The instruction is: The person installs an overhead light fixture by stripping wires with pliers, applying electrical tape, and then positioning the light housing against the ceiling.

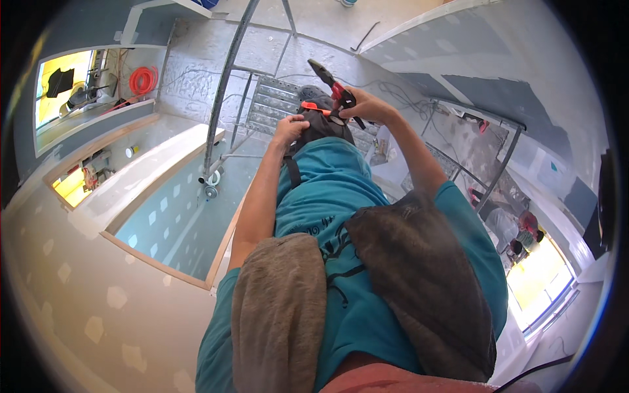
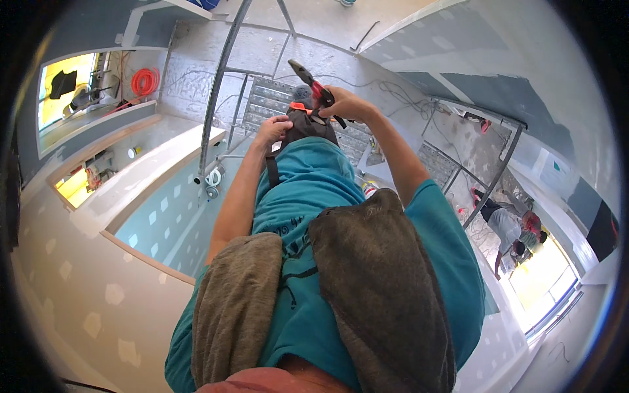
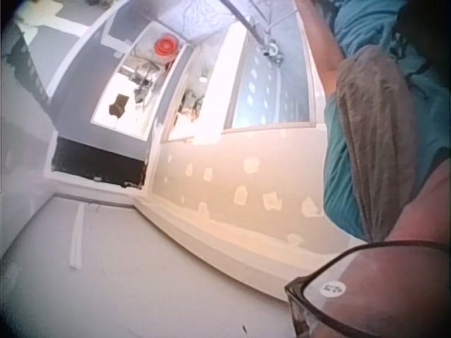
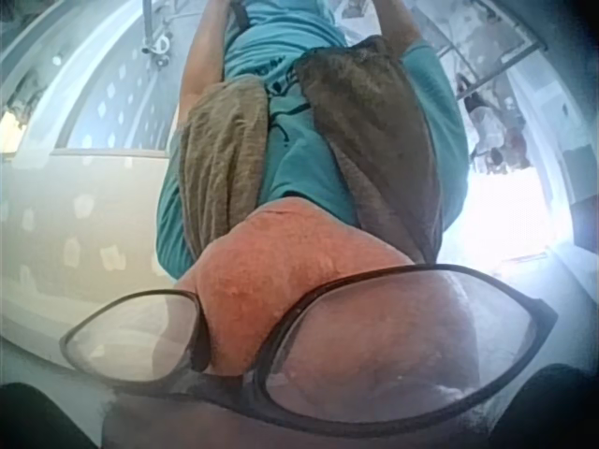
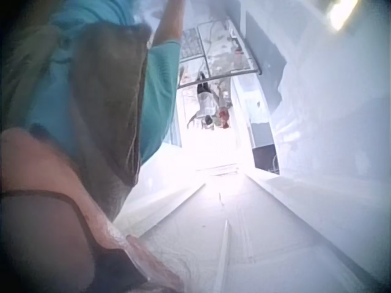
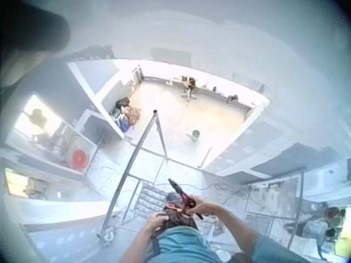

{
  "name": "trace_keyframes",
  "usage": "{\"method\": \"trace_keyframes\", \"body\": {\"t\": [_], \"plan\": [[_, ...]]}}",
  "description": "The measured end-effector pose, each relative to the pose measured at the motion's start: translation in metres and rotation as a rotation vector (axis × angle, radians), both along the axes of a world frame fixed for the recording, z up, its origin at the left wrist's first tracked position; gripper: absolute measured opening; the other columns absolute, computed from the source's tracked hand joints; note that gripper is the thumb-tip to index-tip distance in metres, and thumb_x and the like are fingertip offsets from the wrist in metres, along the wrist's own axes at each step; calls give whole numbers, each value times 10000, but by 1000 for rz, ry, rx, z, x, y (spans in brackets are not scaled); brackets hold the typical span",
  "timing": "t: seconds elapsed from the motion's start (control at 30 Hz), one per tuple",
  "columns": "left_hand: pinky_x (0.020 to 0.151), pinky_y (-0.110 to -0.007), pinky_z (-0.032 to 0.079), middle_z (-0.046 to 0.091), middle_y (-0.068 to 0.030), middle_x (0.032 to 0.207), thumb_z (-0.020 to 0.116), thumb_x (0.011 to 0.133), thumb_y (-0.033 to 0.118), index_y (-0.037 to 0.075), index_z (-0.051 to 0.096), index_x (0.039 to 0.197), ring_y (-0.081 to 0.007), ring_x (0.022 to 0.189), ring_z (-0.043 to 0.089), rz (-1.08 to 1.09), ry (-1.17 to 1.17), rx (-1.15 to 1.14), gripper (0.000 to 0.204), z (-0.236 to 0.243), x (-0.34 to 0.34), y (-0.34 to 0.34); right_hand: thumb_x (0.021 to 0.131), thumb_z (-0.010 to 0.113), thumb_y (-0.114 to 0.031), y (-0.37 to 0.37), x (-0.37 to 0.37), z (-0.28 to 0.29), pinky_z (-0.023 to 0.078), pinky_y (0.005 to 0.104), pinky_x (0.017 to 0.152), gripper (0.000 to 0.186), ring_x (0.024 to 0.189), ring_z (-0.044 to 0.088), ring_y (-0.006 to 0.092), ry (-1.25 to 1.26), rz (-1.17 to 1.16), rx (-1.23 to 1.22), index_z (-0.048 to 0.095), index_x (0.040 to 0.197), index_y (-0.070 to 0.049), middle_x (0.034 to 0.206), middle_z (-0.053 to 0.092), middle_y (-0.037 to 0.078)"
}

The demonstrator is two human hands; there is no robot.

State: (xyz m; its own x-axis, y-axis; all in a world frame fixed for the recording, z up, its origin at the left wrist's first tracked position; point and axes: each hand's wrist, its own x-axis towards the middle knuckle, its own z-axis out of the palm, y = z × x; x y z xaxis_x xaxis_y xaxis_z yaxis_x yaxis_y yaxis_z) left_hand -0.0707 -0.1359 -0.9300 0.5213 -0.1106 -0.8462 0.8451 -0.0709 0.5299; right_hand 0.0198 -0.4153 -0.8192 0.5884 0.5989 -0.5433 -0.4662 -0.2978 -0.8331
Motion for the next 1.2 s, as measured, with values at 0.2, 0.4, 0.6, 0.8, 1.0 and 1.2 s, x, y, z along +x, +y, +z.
{"method": "trace_keyframes", "body": {"t": [0.2, 0.4, 0.6, 0.8, 1.0, 1.2], "plan": [[820, -375, 558, 675, -171, 1077, 846, 802, 492, -45, 603, 1280, -270, 949, 671, -67, -416, 515, 759, 9, 11, -26, 824, 777, -44, -10, 1, -5, 479, 279, 886, 433, 987, 590, 121, 264, -5, 89, 631, 1232, -35, 1059, 664, 14], [1040, -449, 472, 615, -260, 1250, 874, 676, 609, -45, 543, 1293, -393, 1195, 591, -284, -395, 749, 958, 37, 25, -50, 796, 754, -69, -16, 12, -8, 483, 319, 813, 365, 955, 593, 160, -84, 212, -302, 626, 1138, -65, 995, 652, 35], [1065, -448, 453, 582, -255, 1247, 899, 633, 570, -87, 510, 1235, -394, 1239, 557, -197, -232, 642, 972, 11, 2, -34, 820, 609, 42, -2, -14, -41, 521, 433, 921, 470, 1142, 640, 338, -333, 613, -677, 574, 1284, -18, 1211, 654, 190], [952, -422, 494, 578, -212, 1166, 949, 607, 576, -72, 532, 1176, -335, 1057, 590, -3, -339, 515, 958, -3, -24, -29, 942, 572, -100, 66, -39, -24, 501, 589, 969, 364, 1276, 614, 367, -359, 751, -913, 596, 1301, -46, 1375, 609, 162], [899, -404, 509, 578, -175, 1182, 968, 589, 540, -9, 529, 1246, -285, 999, 586, 30, -456, 503, 963, -11, -30, -26, 954, 644, -214, 119, -25, -64, 502, 618, 889, 413, 1228, 644, 338, -295, 904, -984, 633, 1355, -112, 1384, 629, 107], [931, -446, 502, 580, -215, 1174, 911, 669, 534, 148, 593, 1355, -344, 1026, 609, -81, -505, 313, 849, -23, -29, -17, 874, 769, -181, 157, -18, -89, 474, 612, 902, 531, 1274, 612, 295, -141, 1057, -1057, 643, 1386, -237, 1382, 649, 60]]}}
